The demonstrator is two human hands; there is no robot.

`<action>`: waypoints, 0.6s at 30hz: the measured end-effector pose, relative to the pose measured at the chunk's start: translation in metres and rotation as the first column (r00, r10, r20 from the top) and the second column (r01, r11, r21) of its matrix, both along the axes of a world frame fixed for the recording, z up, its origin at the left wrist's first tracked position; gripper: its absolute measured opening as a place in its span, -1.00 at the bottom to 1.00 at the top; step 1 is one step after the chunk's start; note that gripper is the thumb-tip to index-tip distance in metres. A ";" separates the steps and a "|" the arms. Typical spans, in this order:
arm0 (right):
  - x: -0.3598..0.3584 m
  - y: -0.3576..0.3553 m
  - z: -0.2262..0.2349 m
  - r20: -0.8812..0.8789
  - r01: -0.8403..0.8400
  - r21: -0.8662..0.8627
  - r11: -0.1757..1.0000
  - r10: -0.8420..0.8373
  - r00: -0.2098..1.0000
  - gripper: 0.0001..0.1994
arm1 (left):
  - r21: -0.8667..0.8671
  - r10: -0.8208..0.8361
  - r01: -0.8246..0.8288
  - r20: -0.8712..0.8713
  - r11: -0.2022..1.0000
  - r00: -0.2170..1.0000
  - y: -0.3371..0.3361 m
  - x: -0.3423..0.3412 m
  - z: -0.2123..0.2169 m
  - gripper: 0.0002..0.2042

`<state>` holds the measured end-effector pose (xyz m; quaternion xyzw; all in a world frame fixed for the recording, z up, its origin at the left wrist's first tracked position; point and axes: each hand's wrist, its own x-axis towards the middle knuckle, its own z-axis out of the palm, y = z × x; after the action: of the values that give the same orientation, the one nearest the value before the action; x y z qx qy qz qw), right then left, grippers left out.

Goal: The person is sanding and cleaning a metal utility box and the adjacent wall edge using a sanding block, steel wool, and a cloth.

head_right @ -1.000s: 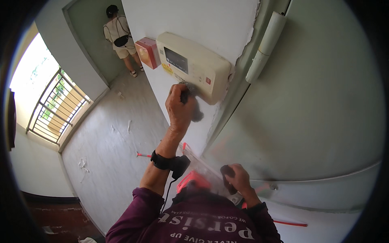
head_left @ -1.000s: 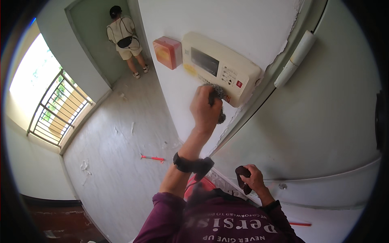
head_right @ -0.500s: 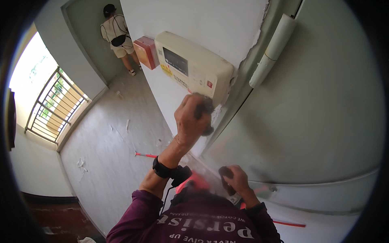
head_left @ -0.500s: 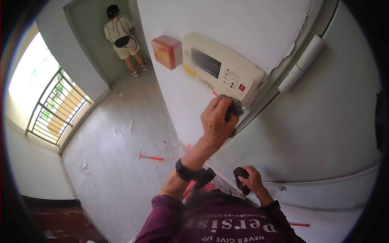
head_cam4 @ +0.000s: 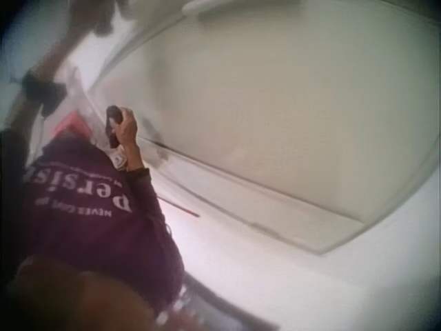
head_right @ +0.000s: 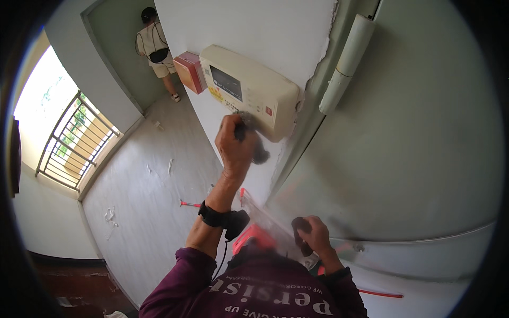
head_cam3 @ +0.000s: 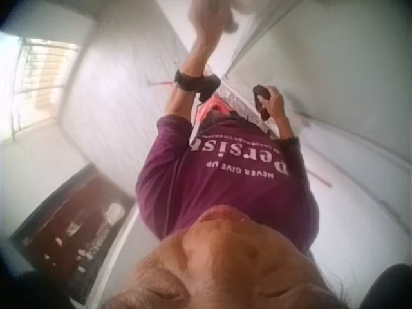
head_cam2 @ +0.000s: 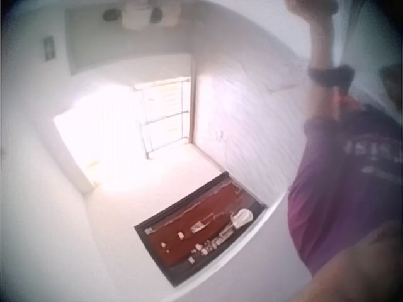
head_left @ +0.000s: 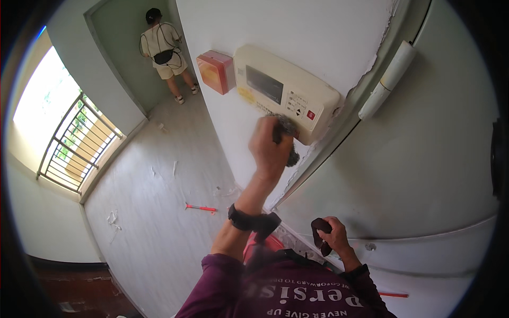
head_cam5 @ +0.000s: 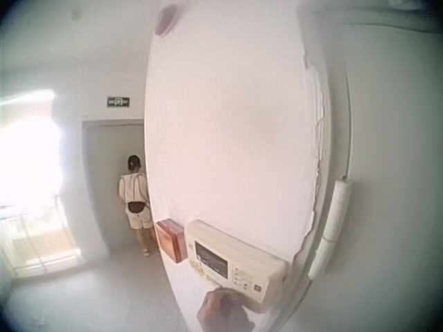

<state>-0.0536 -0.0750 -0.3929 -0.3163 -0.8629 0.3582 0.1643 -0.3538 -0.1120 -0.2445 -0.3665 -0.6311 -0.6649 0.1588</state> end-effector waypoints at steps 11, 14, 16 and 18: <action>0.009 -0.002 -0.004 0.018 -0.012 0.000 1.000 0.012 1.000 -0.64 | 0.042 -0.117 0.127 -0.179 0.991 0.977 0.000 0.020 -0.008 -0.77; 0.009 0.001 0.001 0.035 0.002 0.023 1.000 -0.003 0.999 -0.64 | -0.083 -0.020 0.027 0.091 0.996 0.996 -0.005 0.010 0.005 -0.77; 0.008 0.003 0.006 -0.004 0.061 0.019 0.998 -0.061 0.998 -0.64 | -0.094 0.092 -0.074 0.199 0.993 0.976 -0.004 0.001 0.007 -0.78; 0.005 0.003 0.008 0.005 0.027 0.011 1.000 -0.028 1.000 -0.66 | -0.052 -0.003 0.005 0.047 0.999 0.999 -0.001 0.006 0.003 -0.79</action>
<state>-0.0485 -0.0717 -0.3847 -0.3281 -0.8609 0.3503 0.1689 -0.3482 -0.1135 -0.2414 -0.3559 -0.6510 -0.6572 0.1330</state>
